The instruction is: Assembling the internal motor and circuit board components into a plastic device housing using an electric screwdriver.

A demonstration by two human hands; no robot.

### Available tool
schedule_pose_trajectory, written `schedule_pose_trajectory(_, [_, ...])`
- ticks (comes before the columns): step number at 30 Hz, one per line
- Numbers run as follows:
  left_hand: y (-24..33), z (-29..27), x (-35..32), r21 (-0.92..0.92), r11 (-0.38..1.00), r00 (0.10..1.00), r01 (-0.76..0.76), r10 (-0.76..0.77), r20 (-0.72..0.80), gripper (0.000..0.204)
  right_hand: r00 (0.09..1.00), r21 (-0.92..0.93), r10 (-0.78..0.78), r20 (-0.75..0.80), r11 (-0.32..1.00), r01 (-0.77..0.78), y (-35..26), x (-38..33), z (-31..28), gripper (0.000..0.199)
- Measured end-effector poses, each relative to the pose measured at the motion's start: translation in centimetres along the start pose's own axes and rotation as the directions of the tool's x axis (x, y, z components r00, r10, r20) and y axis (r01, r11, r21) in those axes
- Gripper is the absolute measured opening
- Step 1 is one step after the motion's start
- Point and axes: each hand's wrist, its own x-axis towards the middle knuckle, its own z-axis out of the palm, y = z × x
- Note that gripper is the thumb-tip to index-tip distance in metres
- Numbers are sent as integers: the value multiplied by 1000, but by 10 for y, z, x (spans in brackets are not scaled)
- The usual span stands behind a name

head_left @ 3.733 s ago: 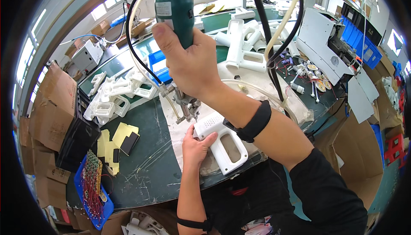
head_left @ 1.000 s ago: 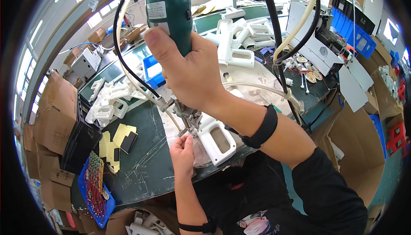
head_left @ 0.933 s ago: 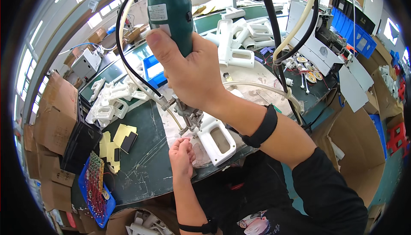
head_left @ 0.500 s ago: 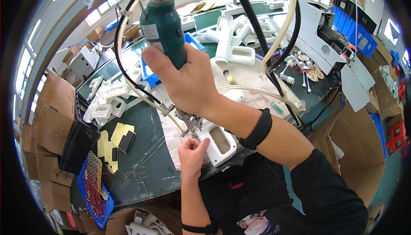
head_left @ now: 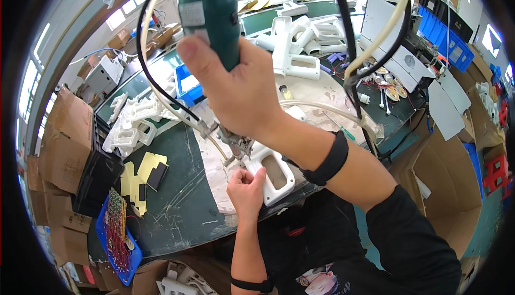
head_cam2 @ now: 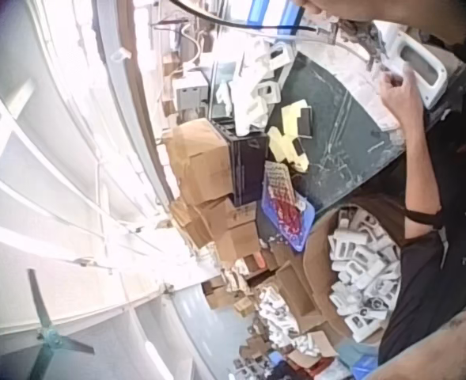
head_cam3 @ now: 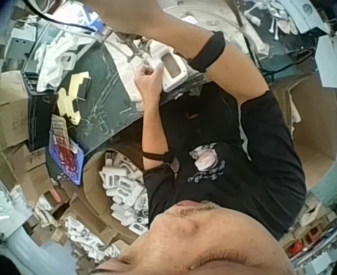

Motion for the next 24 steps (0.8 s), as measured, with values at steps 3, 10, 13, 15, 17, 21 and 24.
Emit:
schedule_pose_trajectory(3, [4, 3, 7, 33, 999, 997, -38, 41, -70, 36, 998, 86, -59, -16, 995, 60, -9, 6, -1, 36])
schedule_pose_trajectory(10, [26, 1, 2, -15, 995, 994, -102, 102, 30, 13, 996, 142, -82, -18, 986, 84, -36, -1, -15, 36])
schedule_pose_trajectory(13, [23, -8, -2, -72, 995, 993, -75, 82, 88, 18, 998, 157, -60, -22, 986, 63, -44, -8, -23, 37])
schedule_pose_trajectory(15, [22, -22, -2, -313, 942, 985, 117, -69, 158, 16, 999, 130, -31, -42, 991, 36, -49, -15, -33, 38])
schedule_pose_trajectory(17, [22, -34, 2, -529, 773, 931, 351, -229, 283, 16, 999, 95, -7, -33, 995, 10, -55, -23, -46, 39])
schedule_pose_trajectory(21, [22, -29, -1, -485, 787, 921, 383, -284, 267, 20, 1000, 26, 10, -15, 1000, -10, -57, -32, -61, 40])
schedule_pose_trajectory(24, [28, -17, -4, -352, 878, 943, 324, -273, 188, 24, 999, 39, 7, -32, 999, -6, -53, -36, -63, 40])
